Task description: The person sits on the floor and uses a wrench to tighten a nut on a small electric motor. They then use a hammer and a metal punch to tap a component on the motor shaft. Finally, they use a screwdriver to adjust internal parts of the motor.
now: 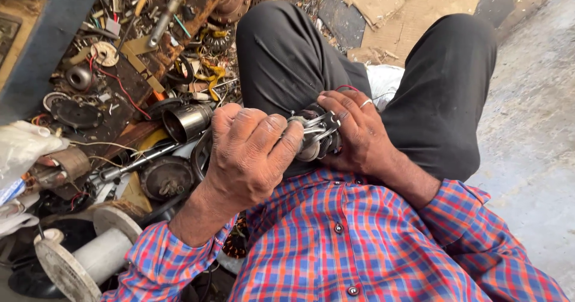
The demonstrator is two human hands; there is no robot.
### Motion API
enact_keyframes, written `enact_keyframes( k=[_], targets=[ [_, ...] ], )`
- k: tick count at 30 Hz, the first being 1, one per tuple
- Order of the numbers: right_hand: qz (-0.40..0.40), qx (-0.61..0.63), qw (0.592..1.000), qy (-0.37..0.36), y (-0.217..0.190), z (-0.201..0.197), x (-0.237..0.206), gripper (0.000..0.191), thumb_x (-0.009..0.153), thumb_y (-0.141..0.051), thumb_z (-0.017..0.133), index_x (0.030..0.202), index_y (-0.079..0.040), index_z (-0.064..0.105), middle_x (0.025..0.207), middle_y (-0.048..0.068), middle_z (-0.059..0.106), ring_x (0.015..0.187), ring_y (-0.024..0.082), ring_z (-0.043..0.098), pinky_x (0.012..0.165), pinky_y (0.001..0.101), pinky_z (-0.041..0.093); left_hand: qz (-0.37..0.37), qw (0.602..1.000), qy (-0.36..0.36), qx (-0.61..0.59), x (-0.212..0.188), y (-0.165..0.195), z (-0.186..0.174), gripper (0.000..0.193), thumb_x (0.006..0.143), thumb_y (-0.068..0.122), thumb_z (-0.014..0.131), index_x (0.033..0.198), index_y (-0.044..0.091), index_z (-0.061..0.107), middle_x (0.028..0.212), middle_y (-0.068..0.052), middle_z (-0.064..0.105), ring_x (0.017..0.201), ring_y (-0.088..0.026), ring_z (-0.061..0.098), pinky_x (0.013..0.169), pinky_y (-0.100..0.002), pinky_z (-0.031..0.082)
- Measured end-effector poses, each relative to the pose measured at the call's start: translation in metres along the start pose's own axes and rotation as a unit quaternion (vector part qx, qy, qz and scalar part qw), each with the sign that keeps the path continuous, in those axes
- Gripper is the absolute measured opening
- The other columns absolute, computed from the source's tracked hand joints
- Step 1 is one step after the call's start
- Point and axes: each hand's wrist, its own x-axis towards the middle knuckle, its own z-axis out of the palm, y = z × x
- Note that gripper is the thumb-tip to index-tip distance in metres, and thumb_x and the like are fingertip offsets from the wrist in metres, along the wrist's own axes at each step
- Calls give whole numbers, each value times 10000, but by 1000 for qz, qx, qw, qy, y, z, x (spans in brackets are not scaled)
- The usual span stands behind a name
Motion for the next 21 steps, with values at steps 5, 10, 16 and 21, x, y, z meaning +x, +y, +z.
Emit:
enact_keyframes(
  k=[5, 10, 16, 21],
  targets=[
    [-5, -3, 1000, 2, -1, 2, 0, 932, 654, -322, 931, 1396, 22, 485, 1340, 194, 590, 1237, 385, 591, 1097, 543, 460, 7, 999, 9, 43, -5, 5, 2, 169, 1016, 148, 677, 1111, 38, 763, 1029, -63, 689, 937, -195, 609, 908, -443, 426],
    [1, -25, 1000, 1, -3, 4, -4, 903, 687, -280, 930, 1414, 19, 486, 1383, 195, 595, 1250, 374, 594, 1100, 510, 472, 50, 993, -6, 106, -16, 6, 0, 139, 1003, 121, 719, 1105, 47, 775, 997, -26, 692, 944, -170, 620, 877, -410, 424],
    [-7, -29, 1000, 1, -2, 9, -6, 937, 702, -343, 951, 1422, 8, 465, 1380, 196, 582, 1246, 375, 583, 1068, 498, 468, 51, 996, 2, 79, -25, 5, 7, 146, 1001, 84, 724, 1115, 0, 759, 988, -59, 693, 907, -182, 628, 828, -368, 453],
    [-6, -33, 999, 3, -1, 10, -8, 938, 708, -324, 954, 1436, -1, 459, 1386, 183, 580, 1250, 365, 586, 1063, 488, 472, 41, 996, -12, 75, -23, 6, 11, 170, 992, 88, 712, 1121, -18, 745, 982, -77, 677, 893, -190, 628, 776, -348, 501]
  ],
)
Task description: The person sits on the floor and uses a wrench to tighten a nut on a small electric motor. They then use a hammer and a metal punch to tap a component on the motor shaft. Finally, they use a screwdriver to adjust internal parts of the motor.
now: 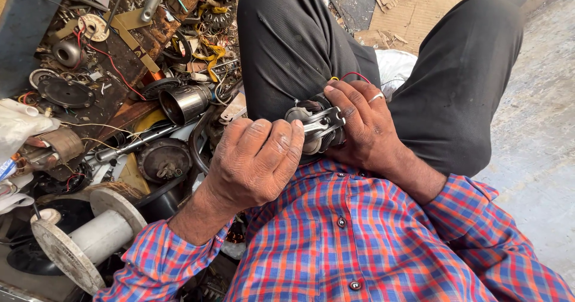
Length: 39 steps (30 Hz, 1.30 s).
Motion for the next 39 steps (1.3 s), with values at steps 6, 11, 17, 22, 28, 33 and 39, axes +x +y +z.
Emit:
enact_keyframes(
  k=[6, 11, 17, 22, 28, 33, 39],
  targets=[
    [-3, -20, 1000, 3, 1, 5, -4, 930, 720, -316, 955, 1439, 1, 457, 1389, 189, 581, 1234, 348, 592, 1051, 483, 472, 13, 1000, -17, -1, 1, 0, -1, 181, 963, 95, 703, 1092, -27, 740, 959, -80, 660, 865, -195, 621, 763, -342, 522],
    [-4, -44, 999, 2, -1, 8, -9, 908, 743, -294, 939, 1446, 13, 454, 1407, 202, 567, 1230, 356, 584, 1047, 494, 470, 39, 999, 5, 22, 1, -3, 4, 74, 1005, 53, 730, 1045, -8, 721, 920, -56, 639, 851, -183, 610, 758, -327, 508],
    [13, -51, 999, 10, -5, 16, -14, 895, 775, -266, 916, 1475, 16, 435, 1441, 205, 538, 1227, 366, 568, 1059, 494, 479, 17, 1000, -18, 4, 4, 1, 6, 70, 983, 46, 690, 972, -23, 695, 796, -65, 605, 661, -147, 547, 560, -300, 420],
    [11, -55, 998, 18, -2, 17, -14, 897, 794, -302, 922, 1477, 6, 428, 1431, 199, 541, 1221, 350, 569, 1052, 503, 473, -69, 996, -47, -35, 7, 10, 4, 143, 972, 98, 615, 969, -28, 684, 729, -47, 539, 603, -144, 520, 510, -309, 408],
    [16, -50, 999, 11, -1, 14, -10, 889, 770, -331, 933, 1455, -9, 466, 1407, 182, 566, 1209, 349, 584, 1046, 494, 485, -153, 983, -40, -97, 8, 14, 0, 103, 893, 29, 676, 989, -9, 685, 763, -60, 543, 655, -188, 553, 566, -353, 447],
    [6, -46, 999, 14, -2, 15, -11, 890, 780, -330, 942, 1454, -1, 463, 1411, 187, 560, 1224, 354, 587, 1050, 508, 479, -145, 983, -39, -105, 4, 13, -1, 128, 892, 21, 713, 1014, -13, 692, 787, -59, 548, 667, -188, 553, 566, -339, 449],
    [3, -42, 999, 16, 0, 17, -13, 876, 792, -318, 938, 1449, 12, 462, 1397, 205, 563, 1212, 358, 587, 1039, 503, 495, -115, 989, -30, -92, -3, 11, 5, 187, 867, 17, 690, 1046, -36, 699, 845, -83, 592, 691, -192, 559, 559, -336, 429]
  ],
)
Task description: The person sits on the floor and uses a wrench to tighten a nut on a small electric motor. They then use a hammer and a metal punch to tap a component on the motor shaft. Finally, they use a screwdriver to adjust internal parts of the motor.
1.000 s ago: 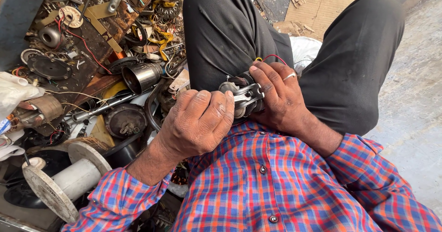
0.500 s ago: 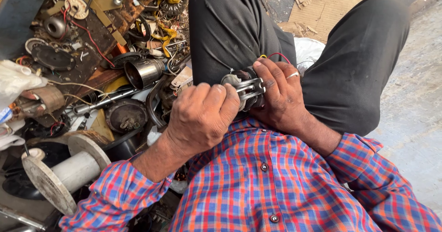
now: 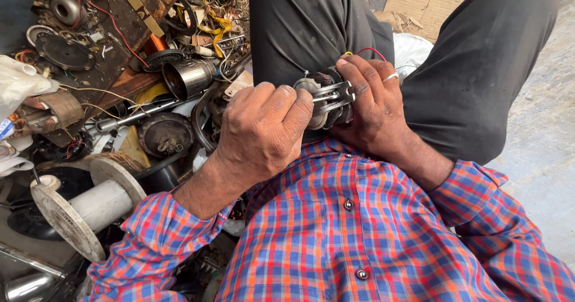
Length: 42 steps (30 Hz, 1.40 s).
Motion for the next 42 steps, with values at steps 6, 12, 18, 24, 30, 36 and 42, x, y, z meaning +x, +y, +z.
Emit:
enact_keyframes(
  k=[6, 12, 18, 24, 30, 36, 42],
  targets=[
    [-18, -1, 1000, 17, 0, 5, 0, 838, 882, -320, 950, 1462, 18, 448, 1381, 212, 558, 1218, 344, 591, 1036, 492, 504, 21, 999, 18, 33, 3, -2, 2, 119, 958, 38, 655, 1045, -27, 703, 851, -80, 622, 688, -174, 547, 557, -329, 399],
    [-6, -4, 1000, 6, -2, 6, -1, 868, 835, -297, 935, 1478, 13, 442, 1418, 206, 543, 1239, 368, 570, 1060, 511, 488, -21, 996, -54, 66, 6, 1, 2, 80, 941, 101, 645, 906, 44, 690, 703, -54, 593, 593, -187, 583, 510, -368, 429],
    [-8, -40, 999, 9, -15, 6, 0, 885, 843, -277, 936, 1506, 7, 424, 1476, 191, 515, 1227, 379, 557, 1040, 521, 459, -168, 977, -124, -30, 15, 11, -7, 163, 940, 196, 665, 828, 78, 671, 592, -89, 620, 513, -308, 659, 480, -462, 490],
    [-12, -7, 1000, 15, -12, -2, 4, 902, 779, -275, 931, 1486, 4, 445, 1444, 194, 537, 1221, 387, 572, 1064, 519, 463, -37, 992, -67, 101, 17, 22, -30, 150, 981, 167, 647, 931, 39, 708, 710, -64, 630, 625, -240, 637, 581, -393, 494],
    [-17, 13, 999, 24, -8, -4, 3, 871, 791, -276, 933, 1462, 8, 457, 1420, 181, 557, 1213, 363, 587, 1058, 502, 469, 103, 975, -3, 195, -3, 6, -15, 189, 1042, 151, 639, 1111, 2, 732, 879, -46, 651, 786, -167, 608, 731, -327, 490],
    [-26, 12, 999, 27, -5, 1, 0, 858, 814, -271, 934, 1467, 10, 453, 1421, 178, 554, 1212, 351, 587, 1060, 490, 474, 129, 964, 13, 231, -15, -7, 3, 172, 1055, 137, 646, 1161, 38, 739, 899, -29, 661, 824, -154, 612, 765, -311, 493],
    [-20, -4, 1000, 22, -3, 4, -7, 848, 851, -280, 938, 1477, 18, 448, 1422, 193, 548, 1213, 360, 582, 1059, 492, 477, 166, 953, 18, 251, -18, -15, 7, 138, 1089, 113, 679, 1192, 54, 750, 889, -12, 661, 834, -141, 596, 772, -299, 478]
  ],
)
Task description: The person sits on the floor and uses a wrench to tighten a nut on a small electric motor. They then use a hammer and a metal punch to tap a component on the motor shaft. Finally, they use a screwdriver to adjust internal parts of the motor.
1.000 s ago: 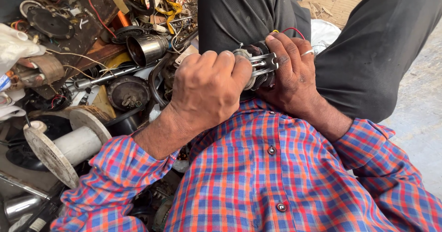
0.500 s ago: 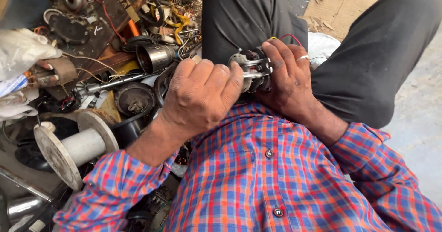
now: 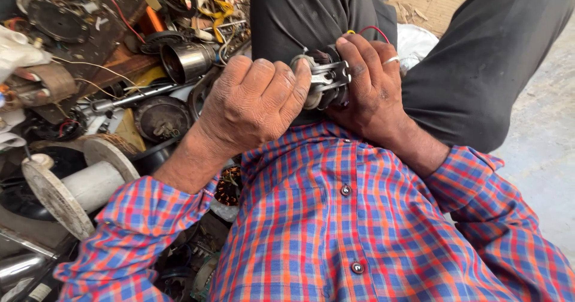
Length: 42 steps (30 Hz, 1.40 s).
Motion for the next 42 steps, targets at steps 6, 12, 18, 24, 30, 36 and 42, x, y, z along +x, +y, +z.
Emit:
enact_keyframes(
  k=[6, 12, 18, 24, 30, 36, 42],
  targets=[
    [-14, -4, 1000, 3, 5, 6, -5, 820, 893, -272, 929, 1484, 17, 439, 1427, 192, 548, 1217, 347, 584, 1064, 496, 483, -2, 1000, -9, -9, 5, 0, -5, 151, 1094, 115, 664, 1188, 32, 749, 869, -19, 658, 822, -136, 601, 750, -290, 485],
    [-16, -19, 1000, 1, 5, 8, -5, 810, 899, -264, 928, 1489, 5, 442, 1428, 186, 554, 1218, 343, 585, 1053, 487, 490, -209, 925, -205, -242, 31, 6, -25, 157, 1002, 108, 590, 929, 8, 686, 738, -96, 653, 609, -213, 624, 519, -366, 471],
    [-2, -2, 1000, -12, 5, 3, -2, 866, 805, -267, 938, 1472, 0, 454, 1422, 187, 547, 1223, 365, 579, 1059, 496, 482, -289, 884, -157, -333, 35, 6, -42, 156, 1021, 100, 604, 904, 9, 652, 706, -108, 630, 611, -265, 619, 551, -423, 481],
    [8, 7, 1000, -13, 5, 2, 1, 890, 777, -275, 946, 1471, 0, 461, 1427, 169, 551, 1206, 348, 580, 1063, 479, 483, -48, 993, -53, -91, 22, -7, -28, 154, 1039, 108, 675, 1136, 6, 737, 864, -52, 659, 790, -161, 618, 705, -330, 500],
    [7, 9, 1000, -12, 7, 5, -2, 893, 789, -271, 948, 1482, -2, 453, 1440, 167, 540, 1221, 339, 567, 1064, 473, 489, -13, 1000, -20, -13, 10, 0, -13, 155, 1061, 140, 676, 1156, 39, 746, 872, -23, 651, 830, -148, 619, 840, -337, 559],
    [3, -5, 1000, -14, 7, 7, -5, 887, 818, -285, 951, 1490, -8, 441, 1445, 166, 529, 1224, 335, 559, 1069, 470, 488, 19, 1000, -2, 7, 12, -8, -5, 143, 1085, 132, 669, 1164, 47, 751, 842, 8, 639, 786, -116, 594, 722, -282, 491],
    [-3, -12, 1000, -11, 6, 5, -4, 852, 827, -249, 933, 1488, -13, 450, 1439, 163, 540, 1225, 337, 568, 1075, 469, 486, -183, 939, -196, -216, 32, 4, -22, 157, 1015, 129, 622, 910, 30, 684, 709, -62, 623, 594, -192, 590, 517, -351, 452]
  ],
)
